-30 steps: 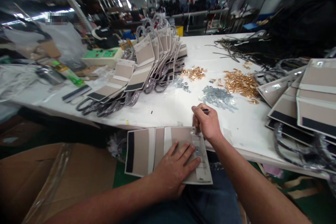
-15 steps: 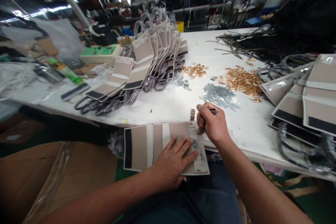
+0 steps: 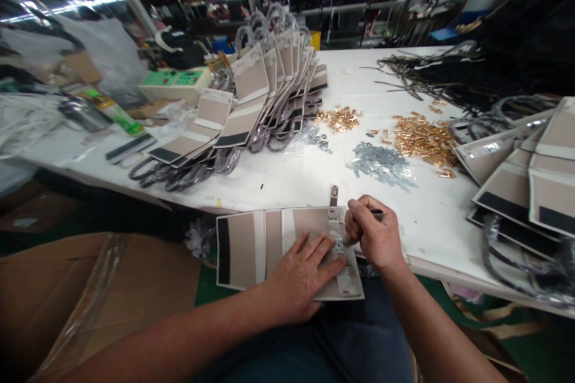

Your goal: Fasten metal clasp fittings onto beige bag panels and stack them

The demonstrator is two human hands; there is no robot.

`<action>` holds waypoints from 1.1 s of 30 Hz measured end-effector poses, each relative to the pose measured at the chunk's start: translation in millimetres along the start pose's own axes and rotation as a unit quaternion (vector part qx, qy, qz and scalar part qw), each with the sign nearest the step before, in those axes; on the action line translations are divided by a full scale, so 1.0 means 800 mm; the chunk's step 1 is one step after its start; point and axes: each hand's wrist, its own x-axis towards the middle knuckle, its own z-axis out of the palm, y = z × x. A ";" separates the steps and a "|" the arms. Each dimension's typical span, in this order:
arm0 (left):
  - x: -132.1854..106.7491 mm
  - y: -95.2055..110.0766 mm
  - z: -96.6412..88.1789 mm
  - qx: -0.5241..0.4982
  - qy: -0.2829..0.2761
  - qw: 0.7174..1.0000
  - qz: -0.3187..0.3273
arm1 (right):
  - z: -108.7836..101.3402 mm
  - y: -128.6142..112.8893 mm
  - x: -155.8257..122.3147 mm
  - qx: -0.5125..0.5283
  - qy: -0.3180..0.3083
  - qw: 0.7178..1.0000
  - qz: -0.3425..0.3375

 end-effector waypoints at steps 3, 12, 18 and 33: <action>0.002 -0.001 0.001 0.001 0.004 1.000 -0.001 | -0.004 0.000 -0.007 -0.007 -0.001 1.000 -0.006; 0.005 -0.005 0.003 -0.001 0.005 1.000 0.006 | 0.010 -0.011 -0.017 0.013 0.004 1.000 -0.022; 0.006 -0.006 0.009 -0.007 0.011 1.000 0.000 | 0.004 0.000 -0.020 -0.002 0.011 1.000 -0.015; 0.010 -0.007 0.001 0.059 0.005 0.998 0.016 | -0.002 -0.004 0.002 0.088 0.120 0.989 -0.025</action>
